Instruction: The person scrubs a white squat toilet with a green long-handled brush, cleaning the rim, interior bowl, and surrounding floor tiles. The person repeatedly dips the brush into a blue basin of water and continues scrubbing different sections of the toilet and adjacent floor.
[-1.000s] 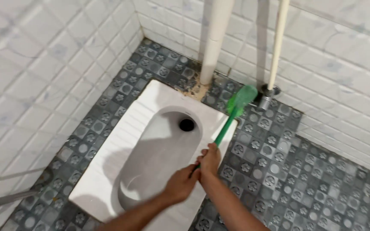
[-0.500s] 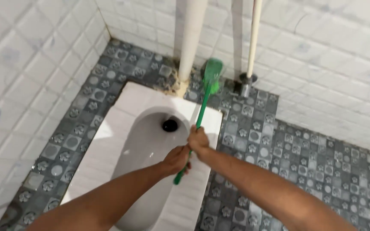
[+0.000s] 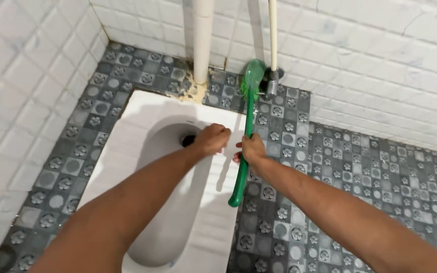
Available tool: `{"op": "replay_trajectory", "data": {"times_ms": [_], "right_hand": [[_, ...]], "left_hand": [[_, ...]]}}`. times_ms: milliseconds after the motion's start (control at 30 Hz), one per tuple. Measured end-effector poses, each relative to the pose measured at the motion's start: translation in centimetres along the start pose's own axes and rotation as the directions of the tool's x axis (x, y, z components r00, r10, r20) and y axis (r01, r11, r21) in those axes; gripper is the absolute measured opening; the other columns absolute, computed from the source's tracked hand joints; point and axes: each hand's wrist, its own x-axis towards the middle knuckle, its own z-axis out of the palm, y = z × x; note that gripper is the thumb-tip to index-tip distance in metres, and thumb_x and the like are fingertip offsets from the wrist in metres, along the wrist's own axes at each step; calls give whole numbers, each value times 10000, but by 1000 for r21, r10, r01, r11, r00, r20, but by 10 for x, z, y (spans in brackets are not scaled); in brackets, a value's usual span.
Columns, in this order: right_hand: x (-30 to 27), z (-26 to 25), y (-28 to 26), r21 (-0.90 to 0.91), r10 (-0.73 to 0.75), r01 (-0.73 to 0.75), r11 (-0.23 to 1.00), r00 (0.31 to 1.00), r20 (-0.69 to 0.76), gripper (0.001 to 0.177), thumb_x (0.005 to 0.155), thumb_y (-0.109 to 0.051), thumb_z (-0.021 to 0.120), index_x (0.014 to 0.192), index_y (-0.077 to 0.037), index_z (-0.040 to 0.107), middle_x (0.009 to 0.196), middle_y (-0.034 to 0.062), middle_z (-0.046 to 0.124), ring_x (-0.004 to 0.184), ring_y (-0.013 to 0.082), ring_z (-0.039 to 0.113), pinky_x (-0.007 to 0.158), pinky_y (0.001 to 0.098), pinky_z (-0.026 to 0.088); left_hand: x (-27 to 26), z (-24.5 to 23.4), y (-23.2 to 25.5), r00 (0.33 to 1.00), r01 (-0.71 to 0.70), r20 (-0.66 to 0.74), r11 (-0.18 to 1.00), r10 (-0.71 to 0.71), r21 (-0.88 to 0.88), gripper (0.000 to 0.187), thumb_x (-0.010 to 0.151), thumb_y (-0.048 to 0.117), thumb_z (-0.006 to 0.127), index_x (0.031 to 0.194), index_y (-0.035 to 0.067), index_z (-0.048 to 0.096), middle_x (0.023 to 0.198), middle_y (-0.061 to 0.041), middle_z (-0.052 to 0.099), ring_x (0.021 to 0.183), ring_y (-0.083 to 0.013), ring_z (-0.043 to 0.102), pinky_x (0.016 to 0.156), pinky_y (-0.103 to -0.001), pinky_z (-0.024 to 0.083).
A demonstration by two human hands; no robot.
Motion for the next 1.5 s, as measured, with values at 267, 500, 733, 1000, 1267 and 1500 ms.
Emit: {"op": "replay_trajectory", "data": {"times_ms": [267, 500, 733, 1000, 1267, 1500], "right_hand": [[21, 13, 27, -389, -120, 74, 918, 988, -95, 327, 1020, -334, 345, 1165, -70, 471, 829, 138, 725, 501, 239, 710, 416, 323, 640], [-62, -15, -8, -816, -139, 358, 455, 933, 332, 411, 971, -297, 374, 1281, -51, 485, 1188, 255, 708, 1186, 441, 662, 1008, 558, 557], [-32, -42, -16, -798, -241, 237, 554, 963, 119, 349, 1004, -305, 385, 1179, -34, 519, 1074, 268, 732, 1117, 455, 689, 982, 563, 556], [-47, -43, -23, -853, -191, 232, 468, 969, 159, 383, 1015, -267, 357, 1214, 20, 515, 1119, 294, 729, 1152, 445, 683, 1003, 559, 542], [-59, -35, -32, -774, -186, 277, 569, 961, 207, 448, 995, -339, 347, 1220, 5, 524, 1114, 323, 711, 1151, 477, 668, 988, 581, 533], [-20, -43, -14, -874, -204, 357, 329, 931, 304, 442, 997, -380, 353, 1205, -30, 525, 1057, 295, 730, 1103, 474, 693, 928, 577, 578]], "left_hand": [[-50, 26, 0, 999, 32, 33, 979, -26, -200, 495, 922, 303, 518, 1219, -71, 648, 850, -174, 737, 639, -228, 748, 445, -284, 621], [-55, 6, -32, 998, 50, -23, 997, -52, -64, 346, 874, 300, 560, 1004, 33, 738, 624, -88, 701, 517, -209, 699, 441, -298, 580], [-48, -12, -43, 1000, -4, -17, 996, 6, 86, 380, 914, 366, 529, 1112, 109, 728, 617, -48, 720, 749, -223, 772, 765, -359, 592], [-54, -14, -50, 998, -56, 22, 986, 53, 155, 421, 948, 411, 462, 1061, 112, 736, 609, -44, 721, 804, -244, 776, 795, -388, 593], [-59, -28, -55, 1000, -26, 3, 968, 27, 250, 401, 917, 387, 477, 1028, 140, 773, 794, -128, 775, 936, -347, 761, 860, -446, 588], [-77, -35, -50, 1000, -26, 8, 971, 25, 237, 382, 905, 345, 477, 1018, 129, 771, 898, -159, 778, 982, -373, 747, 865, -467, 583]]}}
